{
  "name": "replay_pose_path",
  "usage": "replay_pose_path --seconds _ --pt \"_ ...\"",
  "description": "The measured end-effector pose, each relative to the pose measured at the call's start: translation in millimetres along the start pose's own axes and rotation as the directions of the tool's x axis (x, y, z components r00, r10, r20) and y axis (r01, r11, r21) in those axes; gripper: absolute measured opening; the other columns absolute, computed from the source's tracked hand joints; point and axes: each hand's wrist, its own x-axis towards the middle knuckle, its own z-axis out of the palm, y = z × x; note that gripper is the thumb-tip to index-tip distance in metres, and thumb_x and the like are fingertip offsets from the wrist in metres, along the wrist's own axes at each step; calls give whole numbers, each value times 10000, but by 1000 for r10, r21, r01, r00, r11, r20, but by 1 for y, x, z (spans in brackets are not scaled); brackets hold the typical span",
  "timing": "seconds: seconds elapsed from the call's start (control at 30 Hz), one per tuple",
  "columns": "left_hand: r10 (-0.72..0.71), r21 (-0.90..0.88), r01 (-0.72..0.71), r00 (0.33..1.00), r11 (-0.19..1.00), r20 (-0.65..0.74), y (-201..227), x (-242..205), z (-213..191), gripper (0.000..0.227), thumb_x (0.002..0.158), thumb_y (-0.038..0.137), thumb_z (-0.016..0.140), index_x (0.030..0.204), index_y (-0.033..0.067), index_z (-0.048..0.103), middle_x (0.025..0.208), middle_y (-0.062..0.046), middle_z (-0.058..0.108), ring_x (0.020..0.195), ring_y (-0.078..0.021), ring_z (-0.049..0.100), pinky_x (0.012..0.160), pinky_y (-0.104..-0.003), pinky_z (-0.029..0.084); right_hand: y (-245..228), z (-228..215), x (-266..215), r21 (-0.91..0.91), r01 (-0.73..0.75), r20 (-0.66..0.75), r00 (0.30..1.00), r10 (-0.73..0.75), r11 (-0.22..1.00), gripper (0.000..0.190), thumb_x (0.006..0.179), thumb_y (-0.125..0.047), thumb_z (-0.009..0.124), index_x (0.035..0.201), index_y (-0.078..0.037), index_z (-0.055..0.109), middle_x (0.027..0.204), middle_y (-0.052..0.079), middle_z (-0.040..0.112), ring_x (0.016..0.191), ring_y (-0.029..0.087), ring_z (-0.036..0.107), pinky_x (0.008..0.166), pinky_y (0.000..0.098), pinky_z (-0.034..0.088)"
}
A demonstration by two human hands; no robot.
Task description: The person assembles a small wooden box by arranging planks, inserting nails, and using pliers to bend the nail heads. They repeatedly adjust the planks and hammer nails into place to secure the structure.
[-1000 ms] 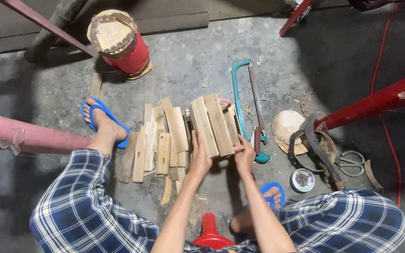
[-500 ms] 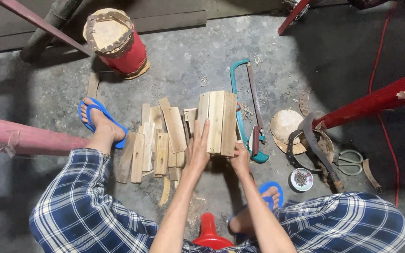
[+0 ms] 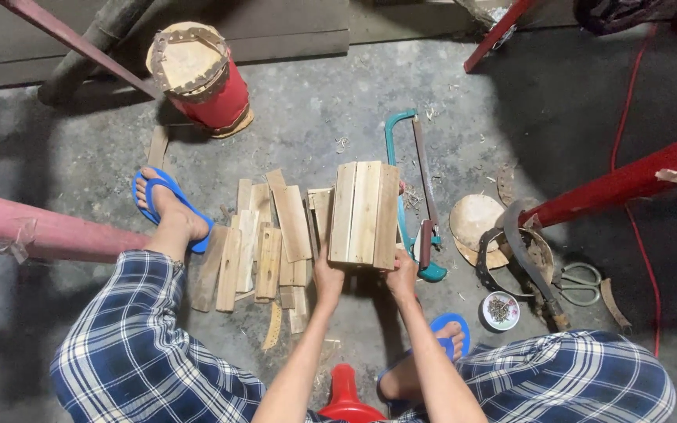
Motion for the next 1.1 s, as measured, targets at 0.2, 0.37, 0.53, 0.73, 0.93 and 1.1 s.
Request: replay_pose_path --seconds 0.2,0.37,0.53,0.73,0.93,1.1 --pt "-157 -105 145 981 984 -110 -43 34 27 432 812 86 815 1214 232 749 1132 -87 755 1154 -230 687 1006 -401 547 -29 -12 -6 -48 8 4 1000 -7 999 201 739 -257 828 918 -171 801 987 89 750 1091 345 681 980 456 522" --pt "-211 -139 193 970 971 -123 2 11 16 334 877 179 793 1201 109 751 1127 -194 744 1172 -349 667 1004 -485 535 -27 -13 -5 -37 9 9 1000 -9 999 185 744 -258 811 905 -169 798 972 90 756 1062 330 690 962 452 524" --pt "-281 -181 254 949 950 -143 10 8 21 338 898 228 774 1207 94 744 1106 -206 744 1142 -360 679 962 -496 551 -15 -4 5 -21 27 -7 1000 -27 999 207 731 -226 829 924 -157 800 965 115 751 1051 334 695 944 456 526" --pt "-323 -285 284 941 916 -101 45 -15 14 147 950 104 640 1026 -2 708 647 -128 696 521 -225 702 555 -336 596 -27 -11 4 -36 42 -18 999 -43 998 203 778 -195 813 978 -158 813 955 129 758 1022 359 704 938 468 539" --pt "-236 -203 199 955 959 -179 11 -8 24 329 898 97 722 1207 -15 708 1148 -252 722 1188 -384 643 1021 -496 531 -8 -5 6 -44 -39 -54 998 37 998 196 812 -248 757 997 -202 801 948 97 769 1056 361 689 982 474 542" --pt "-295 -216 259 943 941 -154 72 -43 12 501 870 -85 594 1363 -152 536 1367 -362 566 1342 -440 510 1159 -505 420 -15 -2 4 -12 -82 -121 989 80 997 244 818 -247 755 1037 -155 810 922 178 765 1039 447 672 973 520 535"
